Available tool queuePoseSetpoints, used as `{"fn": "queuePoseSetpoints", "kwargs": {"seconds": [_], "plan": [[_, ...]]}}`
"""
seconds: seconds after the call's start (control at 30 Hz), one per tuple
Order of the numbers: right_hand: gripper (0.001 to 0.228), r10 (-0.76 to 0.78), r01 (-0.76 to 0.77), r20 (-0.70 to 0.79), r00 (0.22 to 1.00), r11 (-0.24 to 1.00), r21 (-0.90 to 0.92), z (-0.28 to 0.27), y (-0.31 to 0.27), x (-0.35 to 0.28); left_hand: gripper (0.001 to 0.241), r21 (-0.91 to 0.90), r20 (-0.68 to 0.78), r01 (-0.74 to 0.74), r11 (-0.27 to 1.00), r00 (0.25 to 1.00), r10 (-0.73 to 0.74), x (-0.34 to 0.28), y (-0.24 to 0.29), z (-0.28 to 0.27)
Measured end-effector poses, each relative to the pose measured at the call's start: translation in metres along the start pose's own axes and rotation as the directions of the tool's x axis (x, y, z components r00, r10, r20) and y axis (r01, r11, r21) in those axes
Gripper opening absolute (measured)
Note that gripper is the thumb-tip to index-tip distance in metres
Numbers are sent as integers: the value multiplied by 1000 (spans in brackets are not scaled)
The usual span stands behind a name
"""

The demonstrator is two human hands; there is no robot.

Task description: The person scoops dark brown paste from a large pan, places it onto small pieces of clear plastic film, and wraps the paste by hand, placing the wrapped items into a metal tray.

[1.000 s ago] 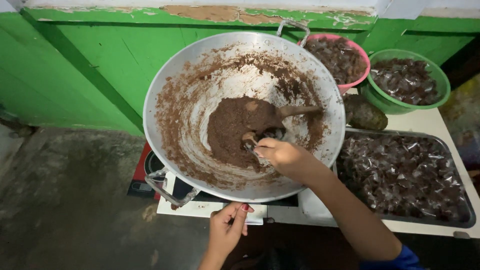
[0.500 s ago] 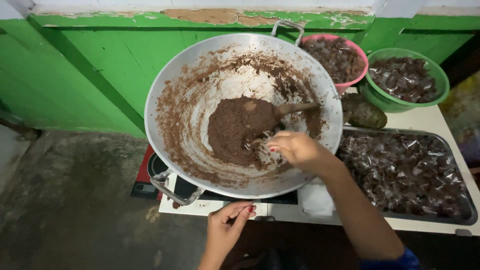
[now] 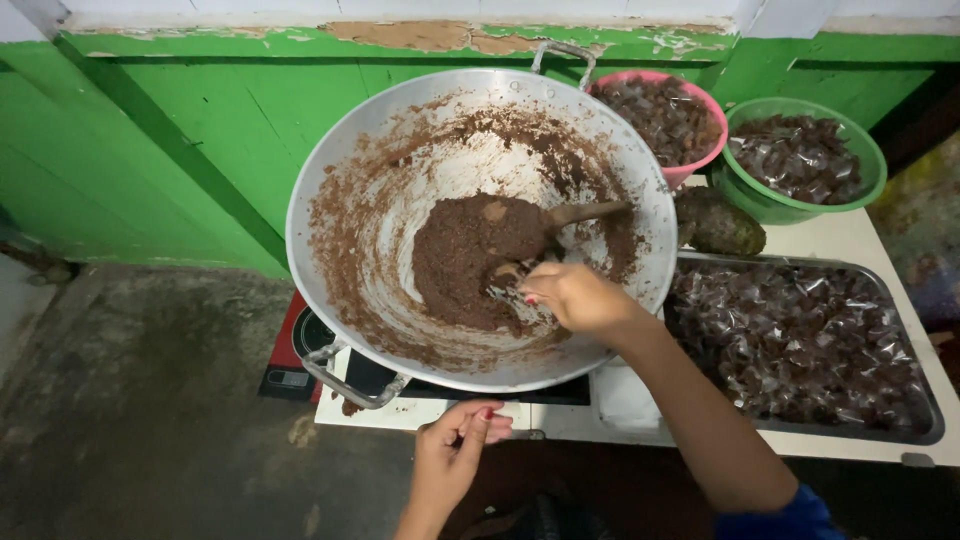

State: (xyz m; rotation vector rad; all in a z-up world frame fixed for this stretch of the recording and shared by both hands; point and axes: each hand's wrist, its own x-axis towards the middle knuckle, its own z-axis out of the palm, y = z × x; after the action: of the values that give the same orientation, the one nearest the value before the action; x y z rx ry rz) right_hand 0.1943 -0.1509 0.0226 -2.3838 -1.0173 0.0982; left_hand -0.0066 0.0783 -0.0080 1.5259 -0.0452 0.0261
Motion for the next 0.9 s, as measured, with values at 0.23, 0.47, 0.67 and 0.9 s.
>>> {"fn": "queuePoseSetpoints", "kwargs": {"seconds": [0.23,0.47,0.67,0.9], "plan": [[23,118,-100,-156,981,988,119,-48,-53,-50,30,32,-17,-44,999,999,45,-1,4,0],[20,173,69,-533,828,912,405,-51,-64,-100,32,-88,47,103,991,994,-99,-11,27,-2],[22,354,223,-634,688,728,648,-23,-68,-113,27,-172,-95,-217,961,975,203,-16,74,-3],[16,347,685,-765,543,345,642,-6,-81,-121,47,-342,-344,-163,925,938,38,9,96,7]]}}
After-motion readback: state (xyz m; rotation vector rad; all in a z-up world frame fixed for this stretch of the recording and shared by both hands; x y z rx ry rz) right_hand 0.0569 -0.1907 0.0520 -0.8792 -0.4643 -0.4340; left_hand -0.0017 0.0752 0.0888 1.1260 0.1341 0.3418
